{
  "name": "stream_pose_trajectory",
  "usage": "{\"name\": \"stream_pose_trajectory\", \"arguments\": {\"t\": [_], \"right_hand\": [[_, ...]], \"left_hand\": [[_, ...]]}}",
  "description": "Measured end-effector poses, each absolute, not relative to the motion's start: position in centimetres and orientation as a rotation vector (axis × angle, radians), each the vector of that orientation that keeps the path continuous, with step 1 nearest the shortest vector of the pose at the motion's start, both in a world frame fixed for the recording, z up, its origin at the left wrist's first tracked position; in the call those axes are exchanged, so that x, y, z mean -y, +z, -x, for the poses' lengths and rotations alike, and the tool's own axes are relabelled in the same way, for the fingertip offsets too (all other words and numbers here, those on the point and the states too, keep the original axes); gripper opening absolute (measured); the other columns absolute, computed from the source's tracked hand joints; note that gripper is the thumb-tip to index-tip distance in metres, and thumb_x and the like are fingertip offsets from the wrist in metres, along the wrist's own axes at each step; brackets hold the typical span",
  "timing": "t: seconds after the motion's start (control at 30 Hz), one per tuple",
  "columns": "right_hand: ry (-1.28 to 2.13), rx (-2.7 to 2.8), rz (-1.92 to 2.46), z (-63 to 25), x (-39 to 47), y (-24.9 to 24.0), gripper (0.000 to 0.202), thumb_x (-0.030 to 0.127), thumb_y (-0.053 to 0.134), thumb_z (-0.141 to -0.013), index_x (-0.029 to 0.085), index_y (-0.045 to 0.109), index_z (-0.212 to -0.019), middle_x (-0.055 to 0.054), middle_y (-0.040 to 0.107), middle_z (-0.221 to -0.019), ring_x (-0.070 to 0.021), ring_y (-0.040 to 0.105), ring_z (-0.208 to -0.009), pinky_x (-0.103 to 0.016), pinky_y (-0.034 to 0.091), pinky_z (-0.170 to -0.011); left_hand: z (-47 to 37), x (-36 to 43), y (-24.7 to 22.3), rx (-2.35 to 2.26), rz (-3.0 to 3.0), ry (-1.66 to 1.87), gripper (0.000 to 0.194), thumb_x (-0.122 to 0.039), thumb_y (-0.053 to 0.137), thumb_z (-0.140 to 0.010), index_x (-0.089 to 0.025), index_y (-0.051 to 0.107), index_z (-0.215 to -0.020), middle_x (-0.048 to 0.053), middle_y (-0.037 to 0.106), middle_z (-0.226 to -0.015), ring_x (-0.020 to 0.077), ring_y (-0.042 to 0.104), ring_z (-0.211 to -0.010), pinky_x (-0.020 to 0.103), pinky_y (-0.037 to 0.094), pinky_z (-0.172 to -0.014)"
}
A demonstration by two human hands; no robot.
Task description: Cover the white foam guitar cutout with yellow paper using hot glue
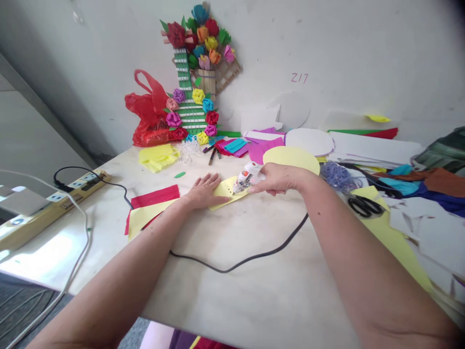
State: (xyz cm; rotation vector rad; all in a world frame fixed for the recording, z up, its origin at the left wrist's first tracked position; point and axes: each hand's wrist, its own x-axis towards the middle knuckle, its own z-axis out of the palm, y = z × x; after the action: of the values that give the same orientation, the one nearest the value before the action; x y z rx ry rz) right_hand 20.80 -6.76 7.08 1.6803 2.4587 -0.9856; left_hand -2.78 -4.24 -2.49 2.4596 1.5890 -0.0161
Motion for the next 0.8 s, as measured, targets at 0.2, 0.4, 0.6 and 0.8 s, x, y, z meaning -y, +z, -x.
{"name": "stream_pose_trajectory", "arguments": {"t": [0.2,0.4,0.6,0.8], "right_hand": [[-0.86,-2.406,-1.733,-20.2,6.9,7.3,0.034,0.045,0.06,-0.069,0.014,0.056,-0.08,0.0,0.053,-0.046,-0.0093,0.044,-0.037,-0.022,0.035,-0.042],[-0.767,-2.37,-1.799,-19.5,7.2,7.5,0.035,0.045,0.061,-0.067,0.014,0.056,-0.083,0.0,0.053,-0.047,-0.0107,0.046,-0.039,-0.023,0.034,-0.042],[-0.73,-2.353,-1.831,-19.0,7.3,7.4,0.037,0.043,0.062,-0.066,0.013,0.055,-0.088,0.0,0.053,-0.047,-0.0105,0.046,-0.039,-0.023,0.034,-0.043],[-0.741,-2.352,-1.792,-18.7,6.9,6.9,0.041,0.045,0.063,-0.066,0.014,0.055,-0.091,0.001,0.053,-0.047,-0.0112,0.047,-0.041,-0.022,0.034,-0.043]], "left_hand": [[2.6,4.4,-2.3,-1.588,-2.447,-0.012,0.092,-0.072,0.031,-0.071,-0.015,0.016,-0.142,0.007,0.006,-0.149,0.0252,0.001,-0.136,0.041,0.002,-0.108],[2.7,4.3,-2.3,-1.59,-2.448,-0.008,0.092,-0.072,0.032,-0.071,-0.016,0.016,-0.142,0.006,0.006,-0.149,0.0249,0.001,-0.136,0.042,0.002,-0.107],[2.6,4.4,-2.4,-1.588,-2.446,-0.026,0.093,-0.073,0.03,-0.071,-0.014,0.016,-0.143,0.006,0.005,-0.149,0.0244,-0.001,-0.136,0.041,0.001,-0.108],[2.6,4.4,-2.1,-1.591,-2.444,-0.038,0.095,-0.073,0.03,-0.071,-0.013,0.013,-0.143,0.006,0.005,-0.149,0.0238,0.0,-0.136,0.041,0.002,-0.108]]}}
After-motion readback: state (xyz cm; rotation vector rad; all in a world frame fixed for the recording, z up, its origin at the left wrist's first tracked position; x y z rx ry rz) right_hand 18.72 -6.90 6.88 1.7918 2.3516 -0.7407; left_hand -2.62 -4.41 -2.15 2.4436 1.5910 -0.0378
